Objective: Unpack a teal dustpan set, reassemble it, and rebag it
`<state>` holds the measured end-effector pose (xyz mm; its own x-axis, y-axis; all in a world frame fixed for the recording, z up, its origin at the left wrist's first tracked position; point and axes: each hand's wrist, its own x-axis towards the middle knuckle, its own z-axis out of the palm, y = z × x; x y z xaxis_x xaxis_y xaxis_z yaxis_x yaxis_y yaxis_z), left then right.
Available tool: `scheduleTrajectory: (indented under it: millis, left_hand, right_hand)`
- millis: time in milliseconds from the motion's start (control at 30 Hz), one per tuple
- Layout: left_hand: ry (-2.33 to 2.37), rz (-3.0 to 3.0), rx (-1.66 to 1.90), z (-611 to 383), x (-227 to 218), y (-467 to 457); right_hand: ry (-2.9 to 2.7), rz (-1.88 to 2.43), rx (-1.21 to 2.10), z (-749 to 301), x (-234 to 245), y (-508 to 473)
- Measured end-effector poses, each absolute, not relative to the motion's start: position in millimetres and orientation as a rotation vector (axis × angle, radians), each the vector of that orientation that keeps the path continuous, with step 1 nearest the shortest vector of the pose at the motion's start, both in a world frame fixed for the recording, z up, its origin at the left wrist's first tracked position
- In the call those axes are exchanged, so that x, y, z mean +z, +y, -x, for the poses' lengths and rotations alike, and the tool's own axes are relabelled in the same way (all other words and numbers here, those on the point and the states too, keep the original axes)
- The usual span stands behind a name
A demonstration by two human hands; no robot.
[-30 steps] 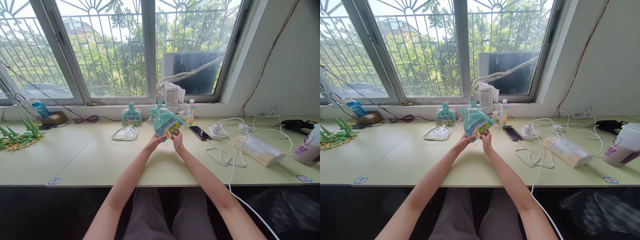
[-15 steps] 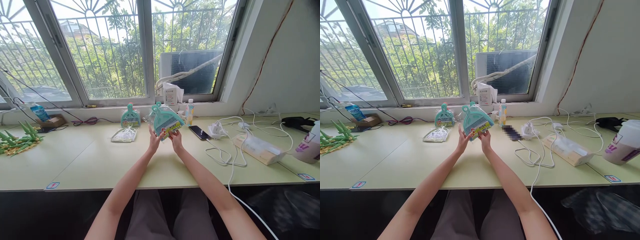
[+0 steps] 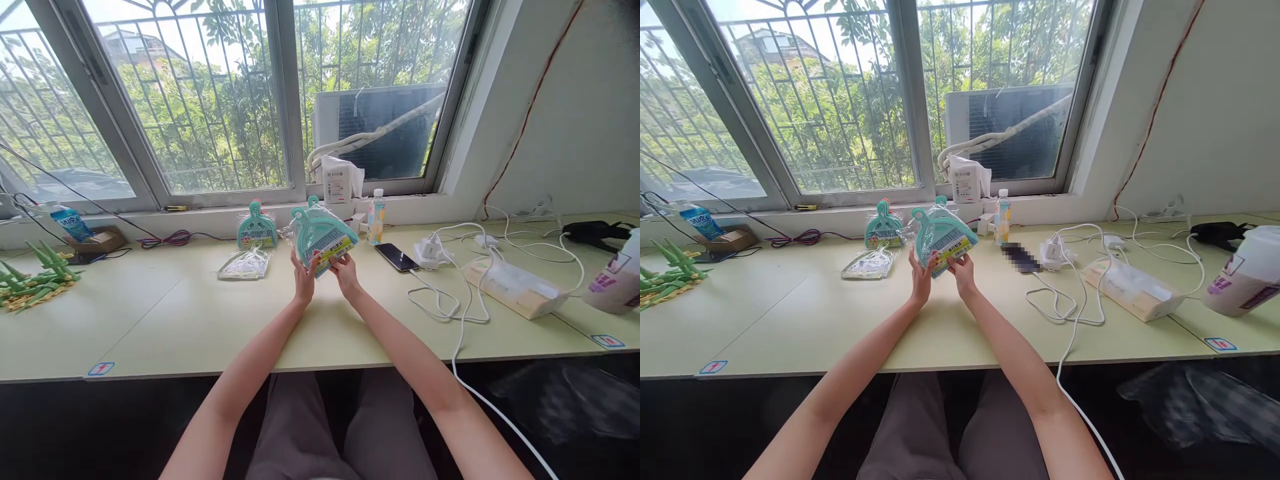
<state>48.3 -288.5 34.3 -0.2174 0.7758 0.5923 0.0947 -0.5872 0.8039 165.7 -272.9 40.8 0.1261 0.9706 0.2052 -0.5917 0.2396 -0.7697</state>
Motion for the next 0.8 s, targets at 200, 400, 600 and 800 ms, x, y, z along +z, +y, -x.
scheduleTrajectory:
  millis: [200, 400, 600, 800]
  left_hand:
    - [1.074, -1.640, 1.897, -51, 35, -288]
    - [1.058, -1.777, 1.860, -52, 31, -292]
    - [1.031, -1.860, 1.801, -53, 34, -302]
    - [0.950, -1.781, 1.798, -55, 37, -310]
  right_hand:
    - [-0.786, 0.567, 1.275, -170, 42, -272]
    - [-0.714, 0.778, 1.284, -181, 45, -265]
    - [-0.758, 0.869, 1.329, -199, 52, -259]
    - [-0.792, 0.920, 1.328, -207, 53, -257]
